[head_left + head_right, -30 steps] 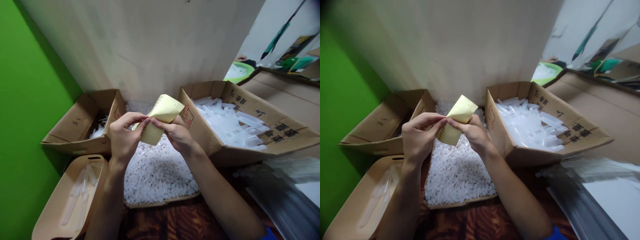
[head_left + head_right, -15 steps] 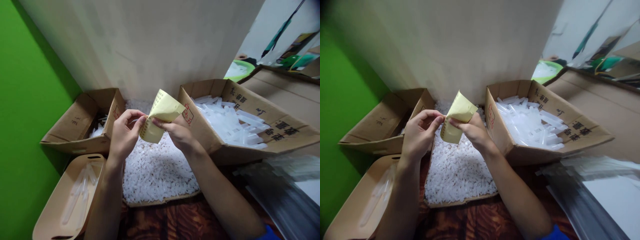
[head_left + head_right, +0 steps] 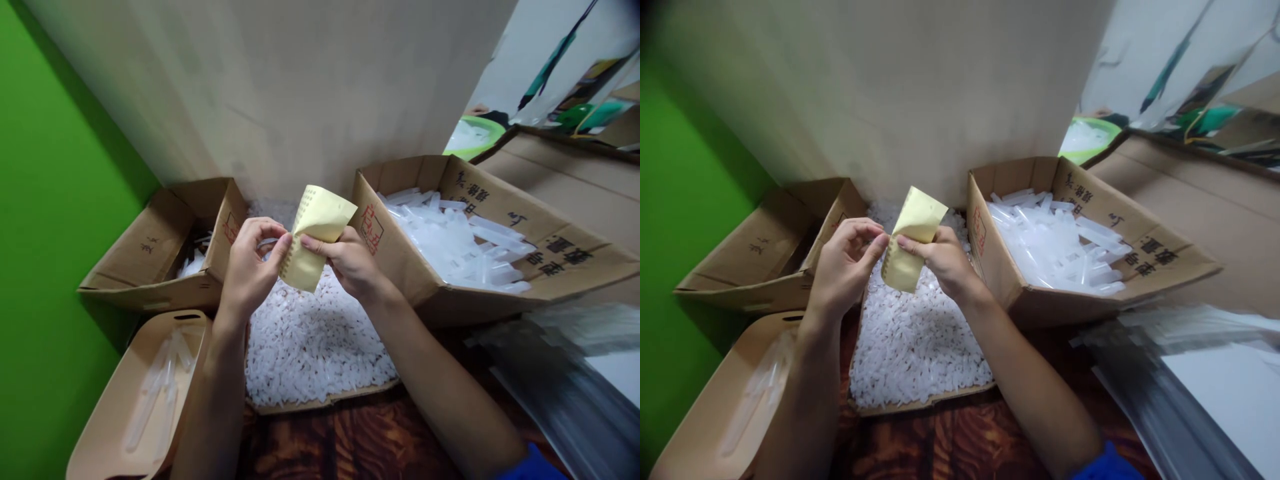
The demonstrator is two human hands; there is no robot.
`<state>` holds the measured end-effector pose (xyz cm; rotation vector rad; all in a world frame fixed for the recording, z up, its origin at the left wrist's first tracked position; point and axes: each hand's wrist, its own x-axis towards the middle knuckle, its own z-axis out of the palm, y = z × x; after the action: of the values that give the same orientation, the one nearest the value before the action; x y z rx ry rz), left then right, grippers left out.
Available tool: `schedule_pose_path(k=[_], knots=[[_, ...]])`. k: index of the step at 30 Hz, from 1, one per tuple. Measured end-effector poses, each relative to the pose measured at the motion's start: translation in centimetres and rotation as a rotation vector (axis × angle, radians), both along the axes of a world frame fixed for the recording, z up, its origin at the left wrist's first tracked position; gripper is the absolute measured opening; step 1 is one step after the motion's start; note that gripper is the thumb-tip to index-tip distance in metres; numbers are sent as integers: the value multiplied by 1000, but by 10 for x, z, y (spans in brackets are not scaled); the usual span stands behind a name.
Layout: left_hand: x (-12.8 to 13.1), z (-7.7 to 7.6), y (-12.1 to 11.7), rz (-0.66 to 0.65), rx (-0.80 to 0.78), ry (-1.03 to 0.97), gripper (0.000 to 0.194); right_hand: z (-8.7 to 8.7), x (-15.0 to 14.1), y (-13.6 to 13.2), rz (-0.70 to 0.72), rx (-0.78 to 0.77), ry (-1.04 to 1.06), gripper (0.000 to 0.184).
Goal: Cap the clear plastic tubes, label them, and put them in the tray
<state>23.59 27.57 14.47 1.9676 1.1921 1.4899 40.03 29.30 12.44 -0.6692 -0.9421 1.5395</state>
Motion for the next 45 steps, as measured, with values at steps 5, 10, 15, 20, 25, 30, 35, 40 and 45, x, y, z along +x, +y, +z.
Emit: schedule_pose_path(k=[5, 10, 15, 20, 25, 30, 35, 40, 45], knots=[[3, 0, 0, 8, 4, 27, 15, -1, -2, -1, 13, 1, -6, 41], [-5, -1, 1, -19, -61, -25, 16, -12, 1, 5, 37, -57, -193, 47], [-13, -7, 5, -72, -136, -110, 19, -13, 9, 11, -575, 172, -875, 38], [-2, 3, -6, -163, -140, -133, 18, 5, 13, 0, -328, 734, -984, 44], [9, 13, -15, -203, -123, -115, 14, 6, 7, -4, -320, 804, -876, 51], [11, 13, -16, -190, -112, -115, 13, 4, 7, -3, -344, 805, -902, 51], [14, 11, -16, -147, -101, -118, 13, 5, 8, -4, -347, 798, -972, 48], [15, 12, -17, -138, -120, -114, 14, 5, 8, -5, -350, 827, -1055, 38], [18, 11, -19, -105, -143, -117, 16, 3, 7, -5, -354, 845, -1067, 28]])
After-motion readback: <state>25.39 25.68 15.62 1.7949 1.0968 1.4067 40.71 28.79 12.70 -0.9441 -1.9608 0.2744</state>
